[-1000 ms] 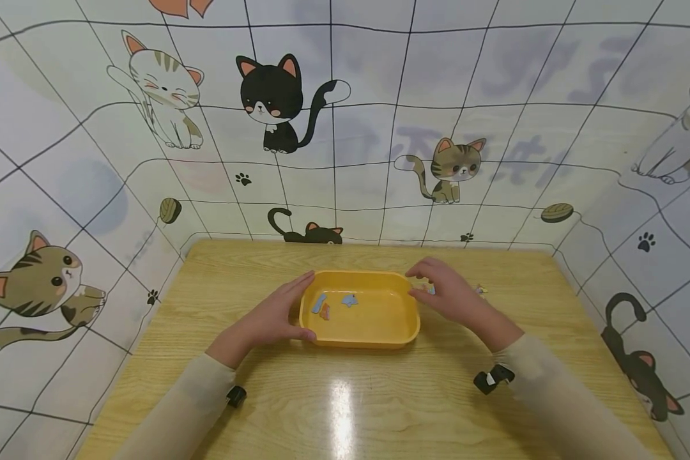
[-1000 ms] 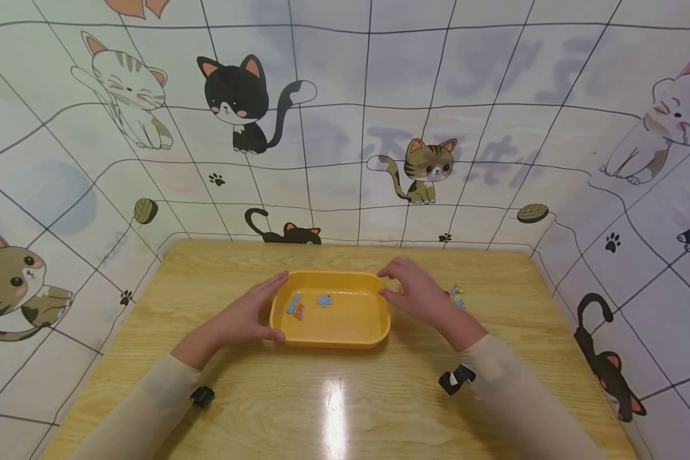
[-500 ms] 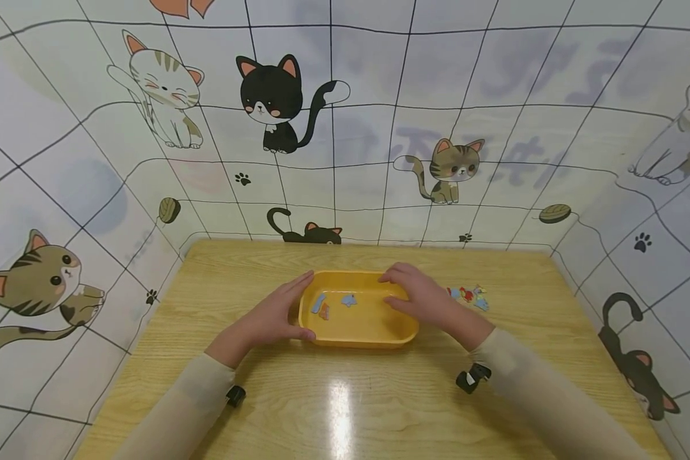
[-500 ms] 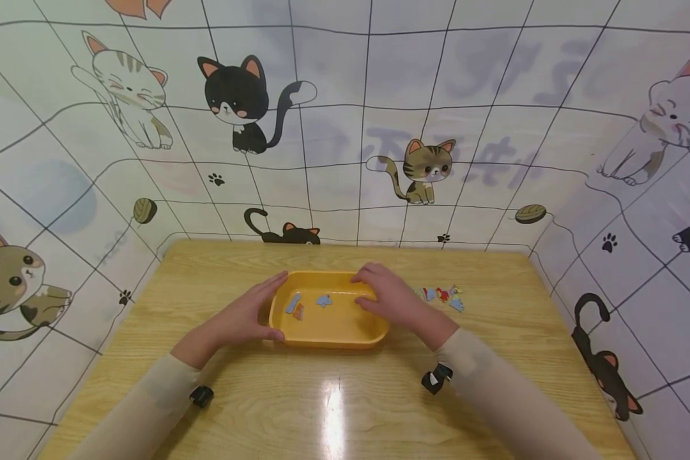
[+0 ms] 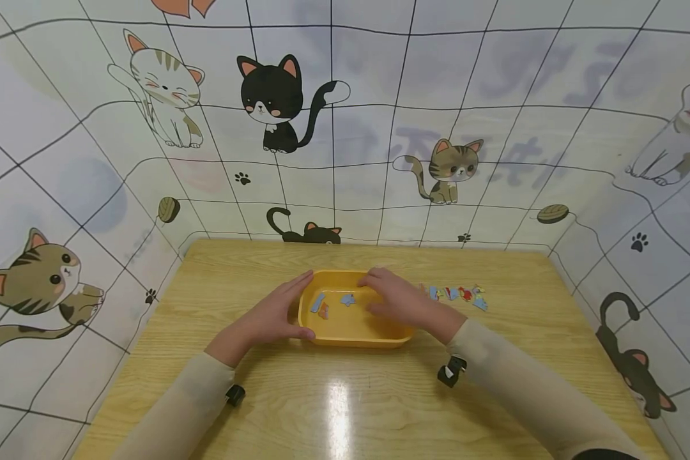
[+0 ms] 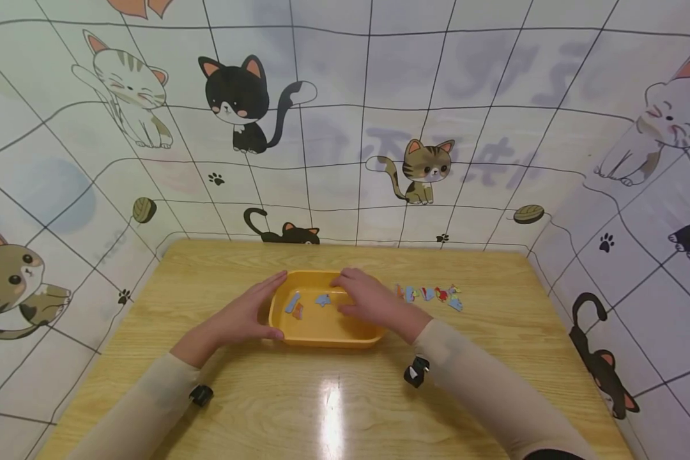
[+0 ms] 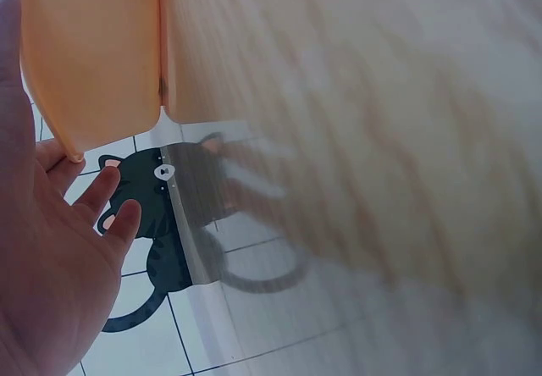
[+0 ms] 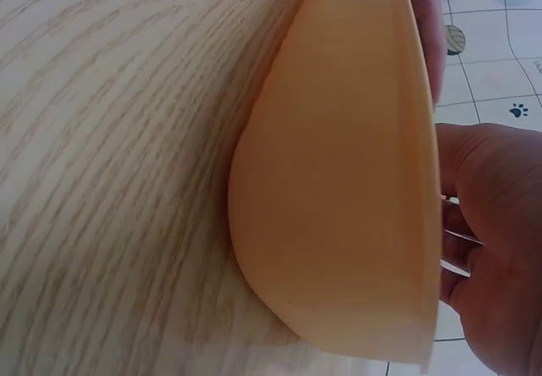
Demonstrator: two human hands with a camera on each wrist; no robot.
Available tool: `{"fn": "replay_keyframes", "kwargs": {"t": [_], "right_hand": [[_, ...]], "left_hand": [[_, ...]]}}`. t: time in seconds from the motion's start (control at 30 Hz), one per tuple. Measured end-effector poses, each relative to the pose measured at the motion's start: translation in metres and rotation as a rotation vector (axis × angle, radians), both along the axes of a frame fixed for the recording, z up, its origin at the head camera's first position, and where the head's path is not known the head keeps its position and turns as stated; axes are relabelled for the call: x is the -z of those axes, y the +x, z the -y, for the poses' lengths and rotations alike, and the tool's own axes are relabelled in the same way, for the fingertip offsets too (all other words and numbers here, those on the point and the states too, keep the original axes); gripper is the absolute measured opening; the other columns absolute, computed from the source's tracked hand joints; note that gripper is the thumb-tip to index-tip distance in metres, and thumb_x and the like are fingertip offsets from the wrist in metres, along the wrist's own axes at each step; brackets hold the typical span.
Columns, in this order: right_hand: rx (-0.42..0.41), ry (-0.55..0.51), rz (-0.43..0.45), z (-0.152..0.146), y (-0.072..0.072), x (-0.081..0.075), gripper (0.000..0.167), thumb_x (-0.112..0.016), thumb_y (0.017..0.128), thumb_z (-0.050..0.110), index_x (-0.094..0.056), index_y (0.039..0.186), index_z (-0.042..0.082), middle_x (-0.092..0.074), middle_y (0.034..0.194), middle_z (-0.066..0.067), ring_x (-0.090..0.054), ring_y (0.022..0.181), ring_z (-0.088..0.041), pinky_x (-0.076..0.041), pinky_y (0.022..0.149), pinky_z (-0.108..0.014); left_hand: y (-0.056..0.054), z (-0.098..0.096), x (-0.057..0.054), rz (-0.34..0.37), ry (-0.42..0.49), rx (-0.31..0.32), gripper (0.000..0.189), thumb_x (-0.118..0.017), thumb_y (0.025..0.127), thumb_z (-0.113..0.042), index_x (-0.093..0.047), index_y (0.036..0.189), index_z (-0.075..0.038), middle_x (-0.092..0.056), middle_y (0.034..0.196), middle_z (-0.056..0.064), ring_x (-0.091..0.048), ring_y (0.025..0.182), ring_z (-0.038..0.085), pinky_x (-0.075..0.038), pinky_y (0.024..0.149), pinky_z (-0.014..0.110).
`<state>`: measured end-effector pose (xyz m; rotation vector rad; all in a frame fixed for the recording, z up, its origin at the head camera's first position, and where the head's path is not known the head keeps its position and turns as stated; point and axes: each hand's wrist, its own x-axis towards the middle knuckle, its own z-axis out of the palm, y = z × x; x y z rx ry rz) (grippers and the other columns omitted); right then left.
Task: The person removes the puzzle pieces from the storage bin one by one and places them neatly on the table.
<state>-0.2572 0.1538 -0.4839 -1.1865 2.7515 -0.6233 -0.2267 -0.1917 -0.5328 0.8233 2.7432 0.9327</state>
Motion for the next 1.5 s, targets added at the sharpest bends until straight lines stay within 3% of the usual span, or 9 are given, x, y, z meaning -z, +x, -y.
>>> {"fn": "replay_keyframes", "kwargs": {"t": [0.47, 0.87, 1.23, 1.5], "right_hand": [[-0.046, 0.045, 0.043, 0.021, -0.008, 0.015, 0.040, -0.080, 0.102, 0.007, -0.069, 0.140, 0.002, -0.067, 0.138, -0.011, -0.063, 0.131, -0.030, -0.053, 0.114, -0.047], [-0.029, 0.066, 0.088, 0.032, -0.014, 0.029, 0.042, -0.079, 0.098, 0.008, -0.069, 0.139, 0.004, -0.067, 0.138, -0.010, -0.062, 0.130, -0.028, -0.052, 0.115, -0.045], [-0.040, 0.067, 0.073, 0.034, -0.013, 0.031, 0.032, -0.077, 0.100, 0.005, -0.073, 0.133, 0.004, -0.066, 0.129, -0.010, -0.063, 0.119, -0.024, -0.056, 0.107, -0.041], [-0.023, 0.076, 0.121, 0.035, -0.015, 0.035, 0.033, -0.076, 0.103, 0.008, -0.074, 0.136, 0.008, -0.066, 0.132, -0.007, -0.064, 0.116, -0.019, -0.057, 0.105, -0.039]], "left_hand": [[0.000, 0.000, 0.000, 0.005, 0.007, 0.001, 0.136, -0.093, 0.077, -0.071, -0.021, 0.179, -0.017, -0.014, 0.185, -0.009, -0.022, 0.168, 0.030, -0.025, 0.134, 0.056], [0.001, 0.001, 0.001, 0.017, 0.011, 0.000, 0.134, -0.095, 0.078, -0.067, -0.020, 0.179, -0.019, -0.014, 0.184, -0.010, -0.021, 0.168, 0.029, -0.024, 0.134, 0.055], [0.001, -0.001, -0.002, 0.024, 0.014, -0.001, 0.134, -0.095, 0.078, -0.065, -0.021, 0.179, -0.017, -0.014, 0.184, -0.009, -0.021, 0.168, 0.029, -0.024, 0.134, 0.056], [0.001, -0.001, -0.002, 0.017, 0.016, -0.002, 0.133, -0.096, 0.079, -0.063, -0.022, 0.179, -0.016, -0.015, 0.185, -0.008, -0.022, 0.168, 0.030, -0.025, 0.133, 0.057]]}}
